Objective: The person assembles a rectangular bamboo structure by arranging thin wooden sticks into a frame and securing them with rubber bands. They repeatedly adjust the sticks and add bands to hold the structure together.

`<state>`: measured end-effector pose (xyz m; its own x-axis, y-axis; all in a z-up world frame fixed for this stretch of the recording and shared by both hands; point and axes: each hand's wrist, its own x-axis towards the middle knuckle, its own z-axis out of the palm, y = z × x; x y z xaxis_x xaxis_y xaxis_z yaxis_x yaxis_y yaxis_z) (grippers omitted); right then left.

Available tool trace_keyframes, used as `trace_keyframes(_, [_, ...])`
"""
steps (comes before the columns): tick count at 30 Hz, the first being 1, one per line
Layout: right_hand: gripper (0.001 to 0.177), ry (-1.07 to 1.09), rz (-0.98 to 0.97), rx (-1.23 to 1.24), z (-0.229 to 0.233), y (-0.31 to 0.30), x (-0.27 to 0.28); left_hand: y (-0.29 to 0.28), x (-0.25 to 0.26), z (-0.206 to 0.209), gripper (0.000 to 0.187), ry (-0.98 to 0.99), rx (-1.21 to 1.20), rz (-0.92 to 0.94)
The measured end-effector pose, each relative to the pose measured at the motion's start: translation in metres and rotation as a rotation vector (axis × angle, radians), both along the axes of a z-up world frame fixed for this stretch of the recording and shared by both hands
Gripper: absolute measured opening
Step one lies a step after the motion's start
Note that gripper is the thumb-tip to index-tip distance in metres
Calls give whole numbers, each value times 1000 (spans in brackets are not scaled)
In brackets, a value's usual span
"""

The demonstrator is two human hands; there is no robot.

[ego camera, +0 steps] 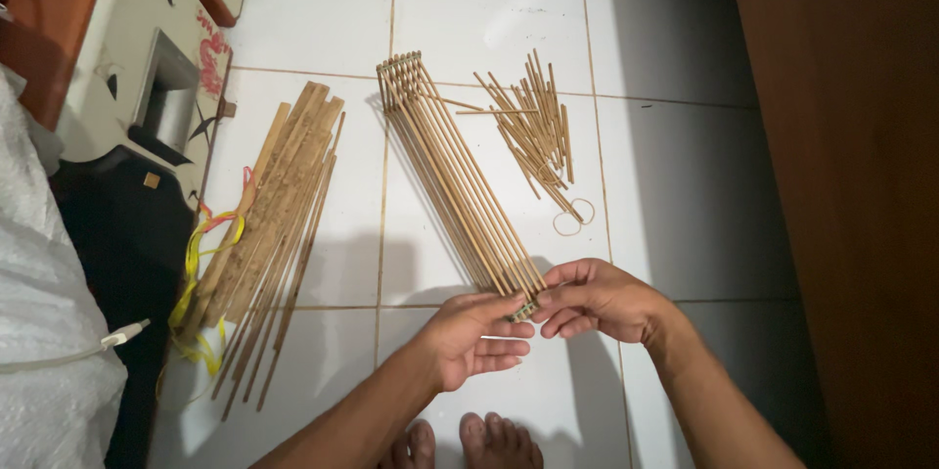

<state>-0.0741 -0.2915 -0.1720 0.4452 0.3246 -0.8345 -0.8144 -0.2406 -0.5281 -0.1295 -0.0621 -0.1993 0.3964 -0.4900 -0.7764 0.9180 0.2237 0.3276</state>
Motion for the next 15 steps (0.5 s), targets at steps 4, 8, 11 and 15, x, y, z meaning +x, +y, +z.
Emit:
trace_keyframes(4, [17, -5, -10, 0, 0, 2, -1, 0, 2, 6, 50, 15, -10, -17])
trace_keyframes(8, [21, 8, -23, 15, 2, 2, 0, -1, 5, 7, 50, 15, -1, -12])
trace_keyframes(11, [23, 20, -17, 14, 0, 3, 1, -5, 6, 4, 50, -3, -1, 4])
trace_keyframes(15, [24, 23, 2, -8, -1, -1, 2, -9, 5, 0, 50, -7, 27, 14])
